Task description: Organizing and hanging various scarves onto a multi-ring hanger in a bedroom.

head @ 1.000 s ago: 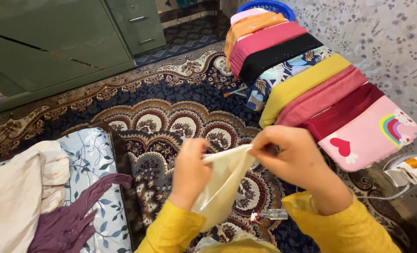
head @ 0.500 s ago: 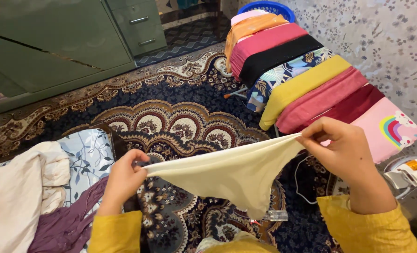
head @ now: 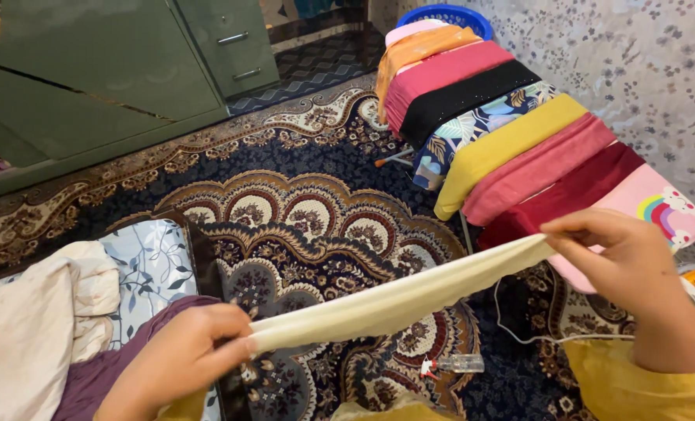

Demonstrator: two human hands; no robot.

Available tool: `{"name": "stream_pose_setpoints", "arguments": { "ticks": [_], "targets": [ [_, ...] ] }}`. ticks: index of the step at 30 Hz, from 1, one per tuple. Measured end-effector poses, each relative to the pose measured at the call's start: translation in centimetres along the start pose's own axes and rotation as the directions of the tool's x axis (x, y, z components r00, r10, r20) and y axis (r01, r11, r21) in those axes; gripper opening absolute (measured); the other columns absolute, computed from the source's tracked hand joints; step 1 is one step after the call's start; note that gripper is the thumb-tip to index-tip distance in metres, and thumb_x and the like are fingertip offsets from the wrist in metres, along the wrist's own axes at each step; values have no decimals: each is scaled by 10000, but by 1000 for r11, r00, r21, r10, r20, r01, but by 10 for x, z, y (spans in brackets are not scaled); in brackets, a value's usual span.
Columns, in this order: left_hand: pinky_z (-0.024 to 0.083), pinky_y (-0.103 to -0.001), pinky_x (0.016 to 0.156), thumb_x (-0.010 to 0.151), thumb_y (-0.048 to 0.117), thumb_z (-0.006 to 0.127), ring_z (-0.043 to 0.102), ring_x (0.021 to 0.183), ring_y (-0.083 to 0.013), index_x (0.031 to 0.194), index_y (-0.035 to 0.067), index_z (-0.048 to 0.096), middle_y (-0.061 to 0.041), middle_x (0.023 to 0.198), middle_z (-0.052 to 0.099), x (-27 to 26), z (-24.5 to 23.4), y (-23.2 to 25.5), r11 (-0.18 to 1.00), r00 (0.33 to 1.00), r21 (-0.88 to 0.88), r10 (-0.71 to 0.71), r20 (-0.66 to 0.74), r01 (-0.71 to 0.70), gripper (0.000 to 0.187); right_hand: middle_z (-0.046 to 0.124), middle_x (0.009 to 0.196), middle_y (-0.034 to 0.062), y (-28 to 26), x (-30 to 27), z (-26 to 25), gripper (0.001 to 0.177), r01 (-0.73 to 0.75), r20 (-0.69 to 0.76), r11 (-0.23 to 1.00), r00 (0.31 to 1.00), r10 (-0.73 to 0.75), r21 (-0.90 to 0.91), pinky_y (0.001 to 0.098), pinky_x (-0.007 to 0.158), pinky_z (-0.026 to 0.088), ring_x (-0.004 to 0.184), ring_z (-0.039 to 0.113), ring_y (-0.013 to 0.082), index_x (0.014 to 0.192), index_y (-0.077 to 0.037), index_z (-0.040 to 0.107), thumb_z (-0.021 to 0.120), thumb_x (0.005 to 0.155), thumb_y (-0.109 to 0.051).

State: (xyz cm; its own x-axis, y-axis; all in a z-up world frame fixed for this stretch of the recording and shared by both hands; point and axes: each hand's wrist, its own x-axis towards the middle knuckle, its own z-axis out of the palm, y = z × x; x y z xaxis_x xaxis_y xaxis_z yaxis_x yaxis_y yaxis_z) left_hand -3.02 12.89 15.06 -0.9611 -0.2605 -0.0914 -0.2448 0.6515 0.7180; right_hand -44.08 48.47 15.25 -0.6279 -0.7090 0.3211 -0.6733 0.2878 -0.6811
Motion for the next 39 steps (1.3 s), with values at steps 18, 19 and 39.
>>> {"name": "stream_pose_setpoints", "arguments": {
  "ticks": [18, 19, 39],
  "targets": [
    [396, -280, 525, 927, 144, 703, 472, 575, -77, 712, 27, 612, -18, 613, 562, 126, 102, 12, 957, 655, -256, -105, -748, -139, 261, 699, 833, 25, -45, 32, 178, 135, -250, 273, 809, 955, 116, 532, 260, 615, 555, 710, 656, 89, 981, -39, 715, 647, 864, -39],
    [404, -273, 519, 931, 148, 686, 490, 574, -75, 740, 27, 639, -12, 621, 585, 130, 116, 24, 930, 702, -322, -111, -703, -176, 231, 694, 817, 27, -53, 21, 191, 139, -293, 363, 777, 927, 89, 557, 258, 607, 549, 699, 649, 84, 972, -31, 725, 642, 860, -26],
    [496, -232, 597, 860, 66, 786, 610, 674, -61, 853, 28, 676, -40, 814, 731, 123, 122, 46, 857, 811, -384, 65, -582, -344, 117, 706, 1007, 173, -96, 21, 130, 494, 472, 78, 881, 877, -474, 40, 419, 829, 519, 955, 676, 343, 1104, 43, 692, 765, 642, -117]
  ]
}}
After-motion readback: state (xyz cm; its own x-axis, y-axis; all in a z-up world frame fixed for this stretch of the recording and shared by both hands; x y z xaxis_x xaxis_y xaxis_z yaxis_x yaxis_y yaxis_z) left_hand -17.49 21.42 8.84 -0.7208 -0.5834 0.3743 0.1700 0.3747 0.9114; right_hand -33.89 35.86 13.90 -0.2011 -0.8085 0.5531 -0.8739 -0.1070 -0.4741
